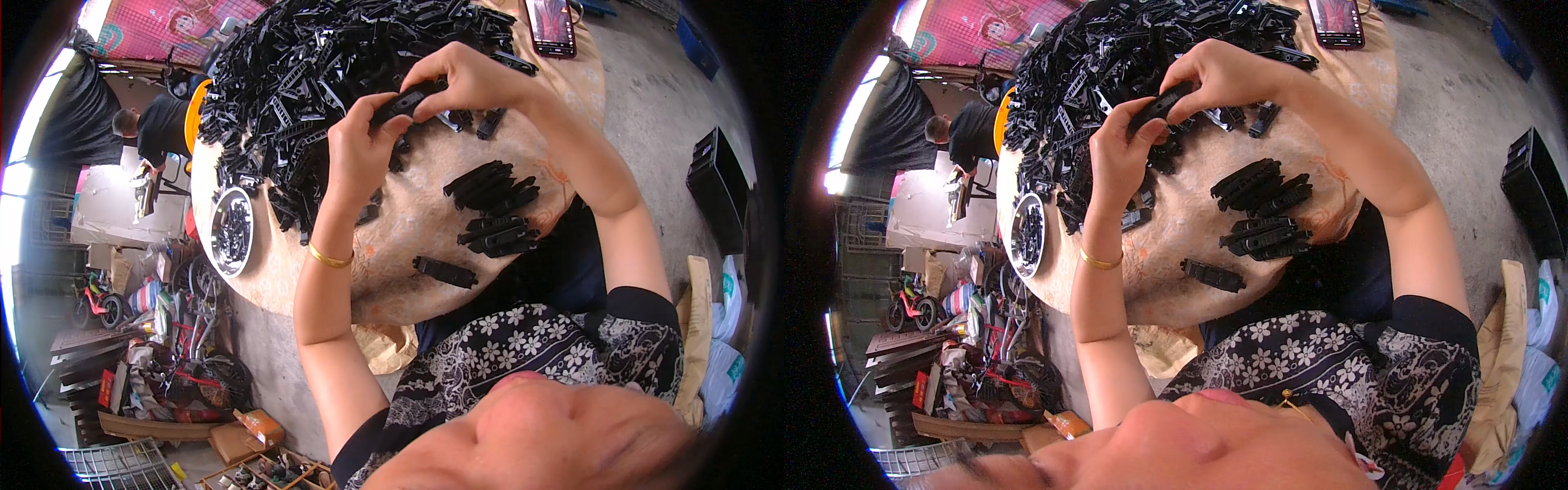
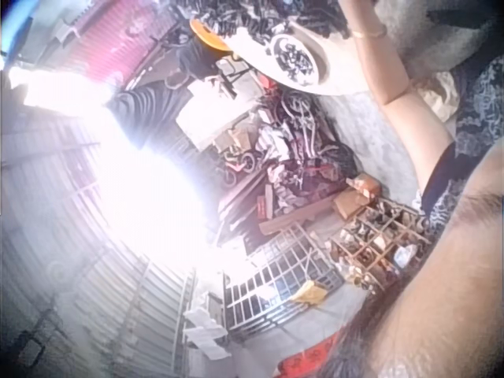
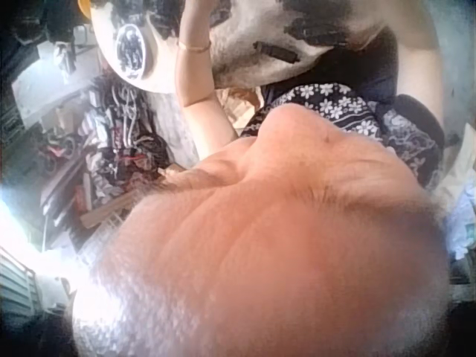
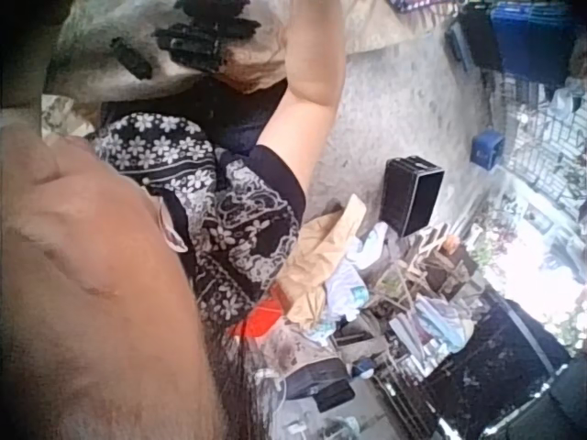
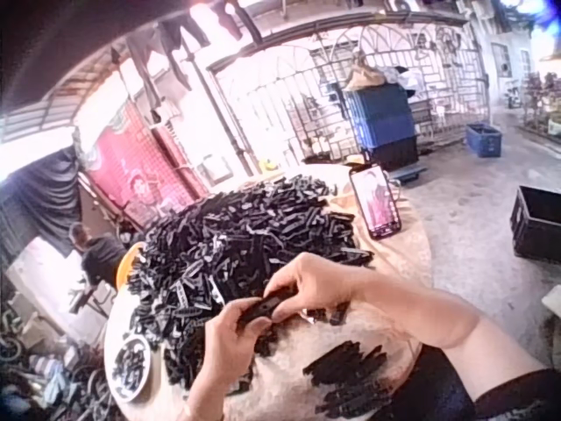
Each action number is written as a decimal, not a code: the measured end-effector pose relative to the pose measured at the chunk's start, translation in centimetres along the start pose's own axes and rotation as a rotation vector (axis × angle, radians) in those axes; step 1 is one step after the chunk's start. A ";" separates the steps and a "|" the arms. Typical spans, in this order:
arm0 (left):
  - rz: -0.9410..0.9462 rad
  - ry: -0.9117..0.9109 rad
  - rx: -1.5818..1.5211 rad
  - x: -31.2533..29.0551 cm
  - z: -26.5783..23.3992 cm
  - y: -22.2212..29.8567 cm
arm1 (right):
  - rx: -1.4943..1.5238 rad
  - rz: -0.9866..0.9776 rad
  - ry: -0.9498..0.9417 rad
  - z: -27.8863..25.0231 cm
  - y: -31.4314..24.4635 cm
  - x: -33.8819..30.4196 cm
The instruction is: The person assembles plastic components by hand, picking pieces from a pile on the table, fitting them together, and setting the assembled parts down on the table.
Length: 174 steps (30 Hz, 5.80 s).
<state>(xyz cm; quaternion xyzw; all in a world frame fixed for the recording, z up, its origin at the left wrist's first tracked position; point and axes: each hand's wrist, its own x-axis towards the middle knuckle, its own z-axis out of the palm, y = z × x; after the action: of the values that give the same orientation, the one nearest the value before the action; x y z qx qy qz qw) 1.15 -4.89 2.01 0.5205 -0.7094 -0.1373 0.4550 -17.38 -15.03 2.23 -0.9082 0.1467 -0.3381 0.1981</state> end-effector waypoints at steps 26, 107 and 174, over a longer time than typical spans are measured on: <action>-0.022 -0.036 -0.021 0.0 4.7 -0.9 | -0.462 0.144 0.398 -1.1 8.1 1.3; -0.228 -0.274 0.269 1.7 6.9 1.2 | -0.019 0.215 0.321 0.5 6.9 -0.1; -0.333 -0.598 -0.054 -1.9 1.2 1.2 | -0.482 0.128 -0.339 -3.3 0.4 -6.0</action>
<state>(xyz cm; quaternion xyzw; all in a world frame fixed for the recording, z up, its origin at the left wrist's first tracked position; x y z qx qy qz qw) -0.48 -3.05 1.21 0.5540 -0.7126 -0.3747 0.2119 -24.04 -13.86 0.96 -0.9614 0.2447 -0.1239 0.0195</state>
